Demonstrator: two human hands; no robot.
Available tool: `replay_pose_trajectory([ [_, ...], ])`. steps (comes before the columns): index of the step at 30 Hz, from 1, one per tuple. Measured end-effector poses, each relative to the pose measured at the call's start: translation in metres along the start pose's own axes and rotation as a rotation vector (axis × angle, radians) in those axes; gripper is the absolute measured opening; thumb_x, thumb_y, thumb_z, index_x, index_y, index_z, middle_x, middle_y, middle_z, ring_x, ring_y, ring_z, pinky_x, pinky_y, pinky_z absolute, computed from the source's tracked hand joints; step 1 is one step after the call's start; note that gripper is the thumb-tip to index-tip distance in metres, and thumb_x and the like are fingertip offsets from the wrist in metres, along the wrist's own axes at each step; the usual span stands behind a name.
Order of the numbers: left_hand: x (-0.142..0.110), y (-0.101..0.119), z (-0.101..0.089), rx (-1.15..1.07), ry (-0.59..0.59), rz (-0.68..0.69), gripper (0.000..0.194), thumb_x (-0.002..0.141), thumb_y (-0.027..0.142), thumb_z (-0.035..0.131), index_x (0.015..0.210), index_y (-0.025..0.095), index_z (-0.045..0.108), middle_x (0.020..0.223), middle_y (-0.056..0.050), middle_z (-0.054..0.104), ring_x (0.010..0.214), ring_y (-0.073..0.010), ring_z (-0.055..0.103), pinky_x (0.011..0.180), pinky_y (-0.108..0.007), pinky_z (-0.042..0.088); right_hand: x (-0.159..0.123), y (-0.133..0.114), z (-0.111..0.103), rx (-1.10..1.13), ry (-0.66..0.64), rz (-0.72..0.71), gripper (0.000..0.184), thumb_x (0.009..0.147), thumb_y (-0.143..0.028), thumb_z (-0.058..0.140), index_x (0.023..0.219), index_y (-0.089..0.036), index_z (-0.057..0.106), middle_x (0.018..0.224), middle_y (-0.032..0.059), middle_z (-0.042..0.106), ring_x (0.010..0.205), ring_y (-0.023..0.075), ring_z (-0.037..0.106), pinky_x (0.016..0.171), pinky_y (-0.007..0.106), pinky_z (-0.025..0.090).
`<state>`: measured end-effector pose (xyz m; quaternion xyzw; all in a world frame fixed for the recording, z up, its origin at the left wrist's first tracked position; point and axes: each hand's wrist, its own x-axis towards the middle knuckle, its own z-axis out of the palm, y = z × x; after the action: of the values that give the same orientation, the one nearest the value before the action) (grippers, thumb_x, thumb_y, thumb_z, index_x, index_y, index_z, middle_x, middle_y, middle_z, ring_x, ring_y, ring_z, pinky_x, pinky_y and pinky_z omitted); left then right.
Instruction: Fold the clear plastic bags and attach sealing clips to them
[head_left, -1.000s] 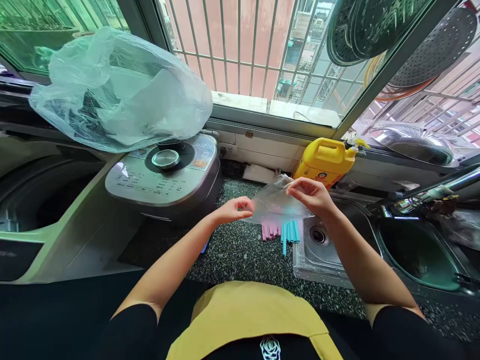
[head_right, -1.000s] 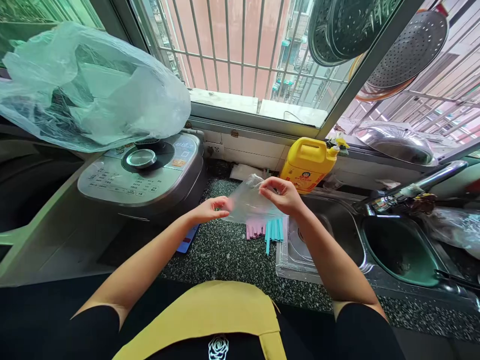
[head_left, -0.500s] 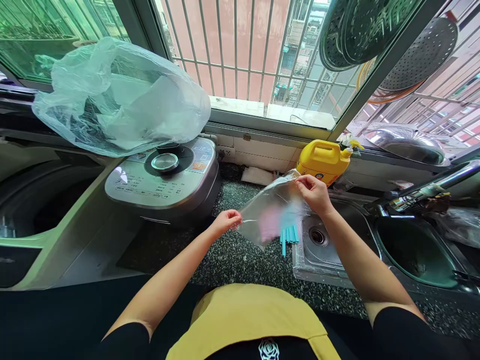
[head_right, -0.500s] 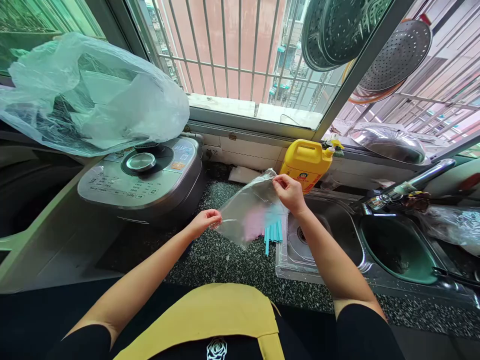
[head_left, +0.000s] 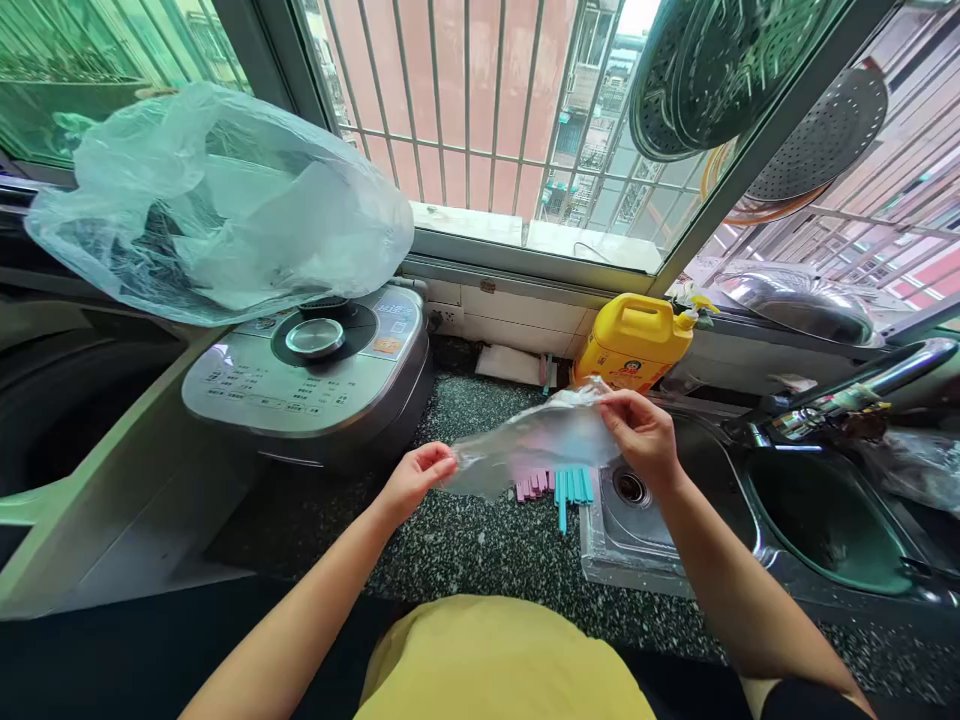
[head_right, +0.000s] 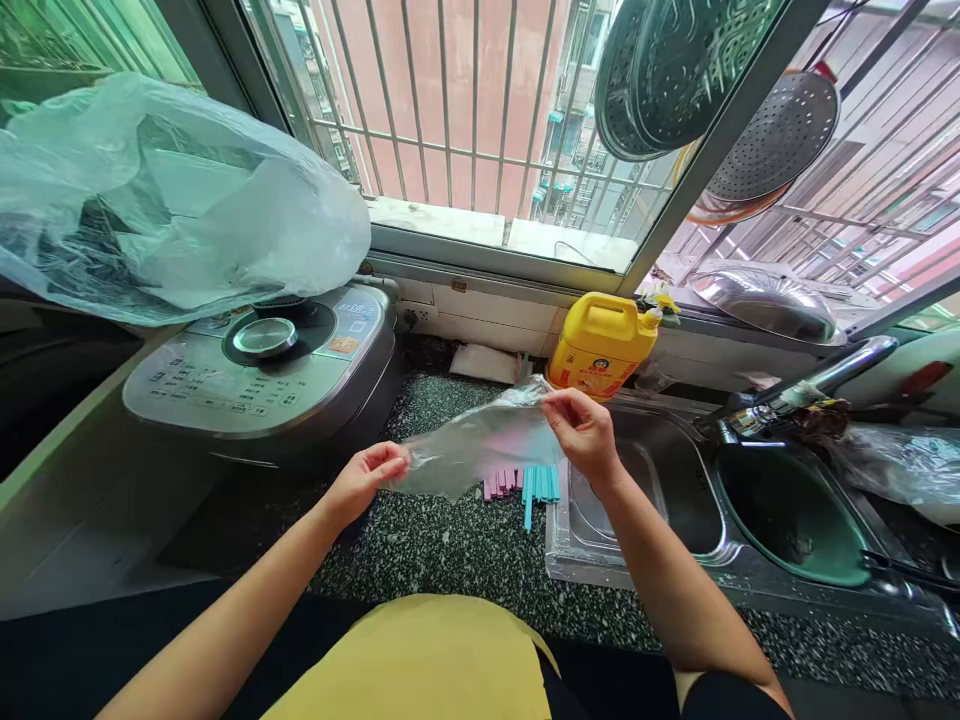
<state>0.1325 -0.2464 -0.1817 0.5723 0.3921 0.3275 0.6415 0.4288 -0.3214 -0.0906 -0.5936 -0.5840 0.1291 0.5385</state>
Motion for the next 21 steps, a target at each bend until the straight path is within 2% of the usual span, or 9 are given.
replay_pose_trajectory([
  [2,-0.002,-0.013,-0.005,0.166,0.050,0.049,0.035,0.075,0.050,0.054,0.082,0.016,0.059,0.077,-0.005,0.063,0.072,-0.0172,0.059,0.070,-0.030,0.047,-0.003,0.001,0.001,-0.003,-0.027,0.003,0.018,0.078,-0.036,0.062,0.078,-0.018,0.064,0.070,0.0021,0.064,0.059,0.0129,0.055,0.053,0.025,0.045],
  [5,-0.009,-0.046,-0.009,0.662,0.181,0.079,0.030,0.079,0.043,0.050,0.091,0.018,0.060,0.099,-0.011,0.063,0.097,-0.0268,0.058,0.090,-0.044,0.043,-0.004,0.003,0.005,-0.029,-0.048,-0.003,0.018,0.079,-0.036,0.060,0.077,-0.018,0.064,0.068,0.0022,0.062,0.057,0.0129,0.054,0.052,0.025,0.044],
  [7,-0.019,-0.070,-0.008,0.978,0.179,0.046,0.027,0.076,0.036,0.056,0.095,0.017,0.061,0.111,-0.015,0.060,0.109,-0.0325,0.053,0.100,-0.052,0.033,-0.005,0.002,0.008,-0.061,-0.079,-0.021,0.016,0.079,-0.033,0.060,0.077,-0.018,0.064,0.067,0.0021,0.061,0.058,0.0130,0.053,0.052,0.026,0.043],
  [10,-0.031,-0.094,-0.004,1.164,0.150,-0.011,0.031,0.077,0.032,0.057,0.103,0.015,0.060,0.122,-0.019,0.054,0.118,-0.0375,0.047,0.105,-0.059,0.023,-0.006,-0.006,0.013,-0.086,-0.125,-0.053,0.013,0.079,-0.030,0.059,0.076,-0.019,0.064,0.066,0.0019,0.060,0.057,0.0128,0.051,0.051,0.026,0.042],
  [12,-0.032,-0.098,0.000,1.119,0.150,0.012,0.034,0.080,0.031,0.053,0.109,0.014,0.057,0.124,-0.020,0.053,0.120,-0.0364,0.046,0.106,-0.059,0.021,-0.006,-0.012,0.014,-0.084,-0.147,-0.065,0.013,0.079,-0.030,0.059,0.075,-0.019,0.064,0.066,0.0020,0.059,0.057,0.0130,0.051,0.051,0.026,0.041],
  [15,-0.020,-0.088,0.007,0.844,0.114,0.172,0.040,0.085,0.031,0.044,0.120,0.014,0.048,0.128,-0.018,0.051,0.122,-0.0289,0.046,0.107,-0.050,0.028,-0.006,-0.018,0.013,-0.060,-0.167,-0.063,0.014,0.079,-0.031,0.059,0.076,-0.019,0.064,0.065,0.0021,0.058,0.056,0.0128,0.050,0.050,0.026,0.040],
  [18,0.004,-0.064,0.018,0.531,0.109,0.291,0.048,0.086,0.040,0.042,0.127,0.015,0.042,0.130,-0.017,0.049,0.120,-0.0249,0.047,0.103,-0.042,0.035,-0.002,-0.018,0.008,-0.001,-0.189,-0.047,0.016,0.078,-0.035,0.061,0.076,-0.019,0.064,0.065,0.0018,0.058,0.056,0.0122,0.049,0.049,0.025,0.040],
  [21,0.030,-0.028,0.035,0.356,0.065,0.361,0.057,0.079,0.048,0.052,0.125,0.016,0.045,0.130,-0.016,0.050,0.121,-0.0257,0.046,0.104,-0.042,0.032,0.003,-0.017,0.003,0.055,-0.215,-0.036,0.018,0.077,-0.037,0.062,0.076,-0.019,0.064,0.067,0.0021,0.059,0.058,0.0129,0.052,0.051,0.026,0.042],
])
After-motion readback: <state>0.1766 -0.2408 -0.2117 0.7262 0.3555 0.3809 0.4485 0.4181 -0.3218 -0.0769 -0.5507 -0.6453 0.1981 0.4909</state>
